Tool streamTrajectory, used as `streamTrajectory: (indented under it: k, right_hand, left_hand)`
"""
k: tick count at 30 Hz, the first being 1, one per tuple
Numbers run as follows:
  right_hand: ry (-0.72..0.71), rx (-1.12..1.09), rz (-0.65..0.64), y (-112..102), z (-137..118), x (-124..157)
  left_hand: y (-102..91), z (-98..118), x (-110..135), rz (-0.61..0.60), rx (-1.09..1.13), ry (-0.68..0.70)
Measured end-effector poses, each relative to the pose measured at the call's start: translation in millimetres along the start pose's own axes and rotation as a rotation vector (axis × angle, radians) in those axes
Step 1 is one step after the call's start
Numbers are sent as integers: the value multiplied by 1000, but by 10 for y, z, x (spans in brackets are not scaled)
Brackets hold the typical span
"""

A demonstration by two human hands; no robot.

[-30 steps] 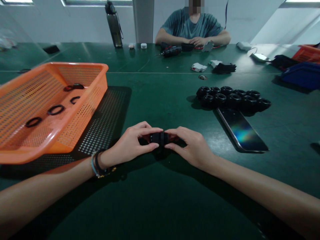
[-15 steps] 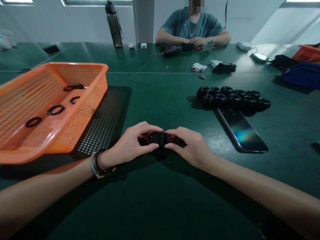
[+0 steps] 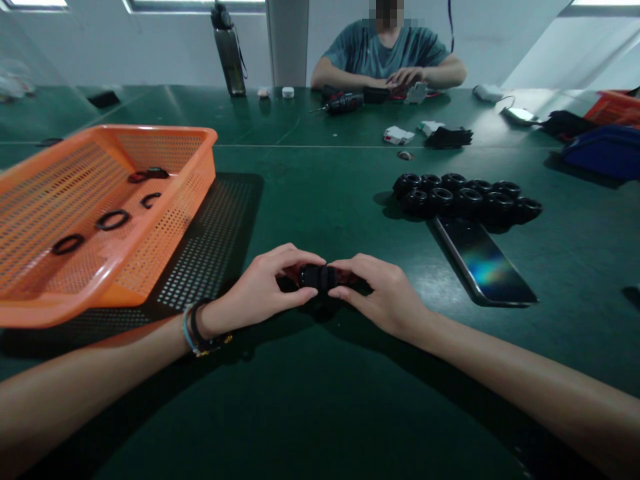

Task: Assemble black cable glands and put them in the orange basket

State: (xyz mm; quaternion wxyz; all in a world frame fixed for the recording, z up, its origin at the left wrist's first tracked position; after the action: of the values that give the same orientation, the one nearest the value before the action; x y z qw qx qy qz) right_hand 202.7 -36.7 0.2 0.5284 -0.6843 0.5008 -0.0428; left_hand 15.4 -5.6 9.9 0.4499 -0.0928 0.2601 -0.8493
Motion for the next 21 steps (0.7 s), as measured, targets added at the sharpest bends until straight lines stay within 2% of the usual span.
streamTrajectory:
  k: [10,21]
  right_hand:
    - [-96,101,81,7,-46,4]
    - [-86,71,82,-10,-28,1]
  left_hand:
    - [12,-31,-10,-4,47,-23]
    - [2,-36,-21,-5,40,-9]
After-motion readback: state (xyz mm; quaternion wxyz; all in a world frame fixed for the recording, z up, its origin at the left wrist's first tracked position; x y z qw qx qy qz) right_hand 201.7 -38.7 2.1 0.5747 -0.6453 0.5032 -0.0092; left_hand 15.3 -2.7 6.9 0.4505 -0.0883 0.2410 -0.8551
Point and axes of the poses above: each hand's wrist, its own x-axis away from the middle knuckle, its own y-axis out of the palm, z = x × y, the point moved 2 cm from there along -x, towards the middle knuckle, and after that the axes turned 6 degrees about -y, right-handed, at the moved point
